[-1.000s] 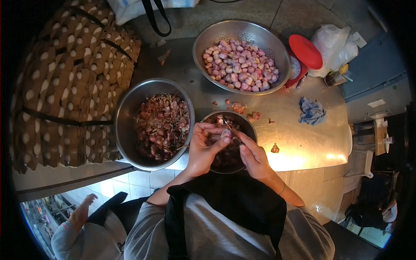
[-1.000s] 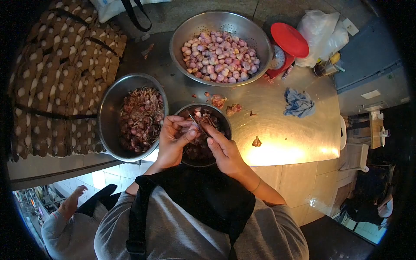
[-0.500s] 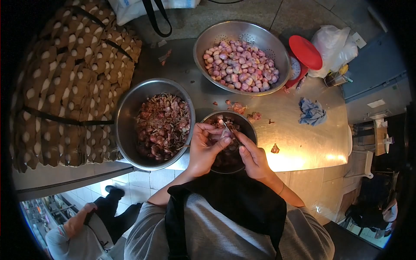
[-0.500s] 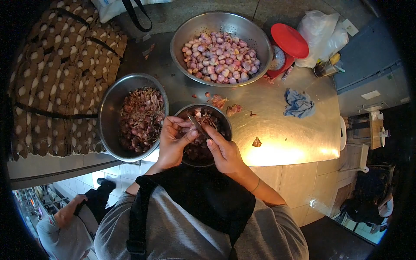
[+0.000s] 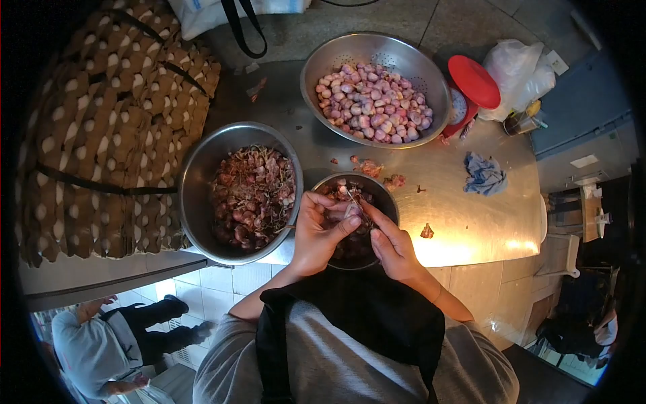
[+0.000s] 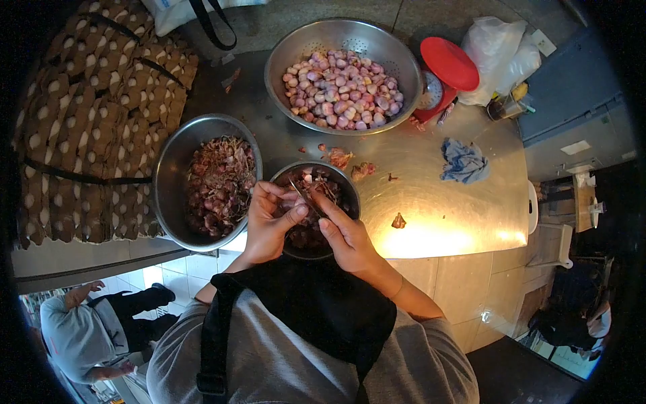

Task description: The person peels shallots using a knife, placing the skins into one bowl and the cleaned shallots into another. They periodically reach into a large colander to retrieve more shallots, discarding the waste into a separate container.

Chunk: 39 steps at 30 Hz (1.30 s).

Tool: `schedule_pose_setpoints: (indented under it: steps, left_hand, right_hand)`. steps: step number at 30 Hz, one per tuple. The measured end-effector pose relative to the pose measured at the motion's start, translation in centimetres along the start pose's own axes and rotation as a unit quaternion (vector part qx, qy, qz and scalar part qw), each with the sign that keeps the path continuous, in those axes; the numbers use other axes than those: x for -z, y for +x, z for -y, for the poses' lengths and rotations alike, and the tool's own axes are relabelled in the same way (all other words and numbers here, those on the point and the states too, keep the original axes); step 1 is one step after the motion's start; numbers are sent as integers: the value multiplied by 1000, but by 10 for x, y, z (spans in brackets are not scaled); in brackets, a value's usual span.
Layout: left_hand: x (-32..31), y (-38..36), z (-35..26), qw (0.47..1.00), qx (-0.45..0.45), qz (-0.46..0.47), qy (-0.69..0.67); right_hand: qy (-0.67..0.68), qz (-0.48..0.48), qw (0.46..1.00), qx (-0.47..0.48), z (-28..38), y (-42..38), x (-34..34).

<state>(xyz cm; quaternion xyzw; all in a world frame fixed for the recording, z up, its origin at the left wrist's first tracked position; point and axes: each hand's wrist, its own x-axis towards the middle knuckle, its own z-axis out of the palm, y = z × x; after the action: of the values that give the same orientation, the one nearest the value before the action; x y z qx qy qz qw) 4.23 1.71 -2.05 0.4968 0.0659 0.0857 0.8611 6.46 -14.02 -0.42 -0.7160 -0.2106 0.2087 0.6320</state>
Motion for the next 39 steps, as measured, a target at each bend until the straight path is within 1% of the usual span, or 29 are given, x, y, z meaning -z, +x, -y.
schedule_pose_setpoints:
  steps: [1, 4, 8, 11, 13, 14, 17, 19, 20, 23, 25, 27, 30, 32, 35, 36, 38, 39]
  left_hand:
    - [0, 0, 0, 1000, -3, -1, 1]
    - [2, 1, 0, 1000, 0, 8, 0]
    - [2, 0, -5, 997, 24, 58, -38]
    - [2, -2, -2, 995, 42, 63, -66]
    - [-2, -1, -10, 989, 91, 42, -104]
    - [-4, 0, -13, 985, 116, 31, -123]
    - [0, 4, -13, 979, 144, 6, -145]
    - [5, 4, -7, 984, 138, 17, -113]
    - [6, 4, -5, 986, 136, 22, -97]
    - [7, 5, -5, 985, 129, 54, -100]
    - [5, 3, -9, 983, 134, 59, -108]
    - [3, 1, -13, 984, 134, 57, -102]
    - [4, 1, -12, 989, 119, 46, -80]
    - [8, 2, -6, 991, 102, 37, -73]
    - [5, 1, -8, 987, 107, 34, -112]
    - [4, 0, -6, 985, 121, 24, -124]
    - [5, 0, -2, 978, 147, 4, -148]
    - [5, -1, 0, 979, 143, 9, -142]
  right_hand:
    - [-15, -6, 1000, 21, -1, 1, -1]
    - [-23, -19, 999, 19, 1, 1, -1]
    - [22, -42, 999, -14, -6, 5, 2]
    - [24, -37, 998, -46, -3, 7, 9]
    - [104, -35, 990, -87, 0, 6, 11]
    - [127, -35, 988, -81, 0, 6, 11]
    - [179, -16, 982, -62, -1, 3, 6]
    - [190, 12, 981, -48, 2, 0, 4]
    - [186, 14, 981, -47, 2, -1, 2]
    - [179, -25, 982, -50, -2, 4, 4]
    - [102, -55, 990, -76, 2, 6, 16]
    - [47, -79, 994, -57, -8, 10, 18]
    - [20, -39, 996, -83, -2, 7, 19]
    - [51, -7, 994, -96, 3, -2, 14]
    - [25, 33, 997, -58, 12, -3, 6]
    - [-5, 38, 999, -29, 9, -2, 3]
    - [-36, 27, 999, 22, 4, 1, -1]
    - [-53, 20, 997, 47, 1, 2, -3]
